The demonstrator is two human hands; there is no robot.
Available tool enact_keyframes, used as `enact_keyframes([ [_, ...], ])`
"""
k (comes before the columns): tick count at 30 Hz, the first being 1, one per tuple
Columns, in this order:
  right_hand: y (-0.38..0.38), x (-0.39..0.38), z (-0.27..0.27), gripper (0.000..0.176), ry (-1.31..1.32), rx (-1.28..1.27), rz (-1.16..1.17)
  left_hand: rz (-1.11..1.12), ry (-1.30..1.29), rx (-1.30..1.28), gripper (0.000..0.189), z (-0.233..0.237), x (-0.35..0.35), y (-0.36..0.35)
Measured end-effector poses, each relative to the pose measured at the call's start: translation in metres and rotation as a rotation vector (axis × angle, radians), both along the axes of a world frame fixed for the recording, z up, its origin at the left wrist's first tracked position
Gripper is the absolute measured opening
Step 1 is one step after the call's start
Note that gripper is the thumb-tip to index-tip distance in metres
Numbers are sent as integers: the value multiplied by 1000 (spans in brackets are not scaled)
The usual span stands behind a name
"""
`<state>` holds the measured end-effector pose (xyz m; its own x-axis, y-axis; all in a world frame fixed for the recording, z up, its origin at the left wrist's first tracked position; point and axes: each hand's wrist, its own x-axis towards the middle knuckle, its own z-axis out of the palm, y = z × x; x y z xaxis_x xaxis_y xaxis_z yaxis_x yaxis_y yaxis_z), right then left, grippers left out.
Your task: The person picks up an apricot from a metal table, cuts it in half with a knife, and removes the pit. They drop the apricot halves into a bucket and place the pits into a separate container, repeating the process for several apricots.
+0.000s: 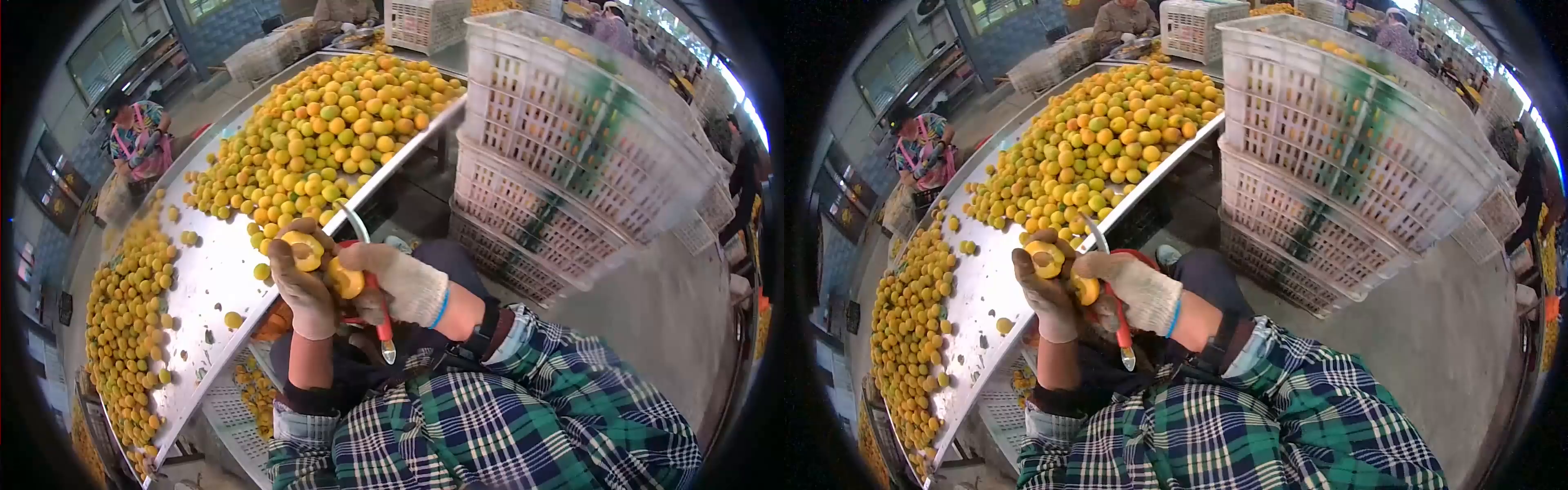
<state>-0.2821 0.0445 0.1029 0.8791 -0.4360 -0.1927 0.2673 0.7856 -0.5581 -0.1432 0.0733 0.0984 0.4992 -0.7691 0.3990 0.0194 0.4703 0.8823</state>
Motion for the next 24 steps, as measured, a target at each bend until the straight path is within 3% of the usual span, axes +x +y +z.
enact_keyframes([
  [1, -2, -2, 3, 26, 3, -14, -42, -116, 255, 26, 68, 14, -6, 5],
  [3, -4, -1, 9, 26, 15, -28, -127, -516, 637, -68, 64, -7, 21, 2],
  [7, -2, 7, -1, 24, 80, -92, -284, -399, 704, 0, 61, -17, 23, -1],
  [10, -7, 5, -4, 30, 56, -145, -260, -303, 804, 11, 57, -16, 19, -1],
  [13, -6, 4, 3, 33, 78, -210, -278, -49, 630, 147, 52, -9, 12, 0],
  [19, -8, 9, 5, 32, 174, -268, -386, -253, 939, 195, 46, -23, 41, 12],
  [23, -16, 19, 3, 38, 185, -262, -551, -170, 1009, 245, 50, -44, 59, 21],
  [24, -20, 25, 16, 37, 213, -153, -571, -152, 1034, 275, 51, -49, 61, 22],
])
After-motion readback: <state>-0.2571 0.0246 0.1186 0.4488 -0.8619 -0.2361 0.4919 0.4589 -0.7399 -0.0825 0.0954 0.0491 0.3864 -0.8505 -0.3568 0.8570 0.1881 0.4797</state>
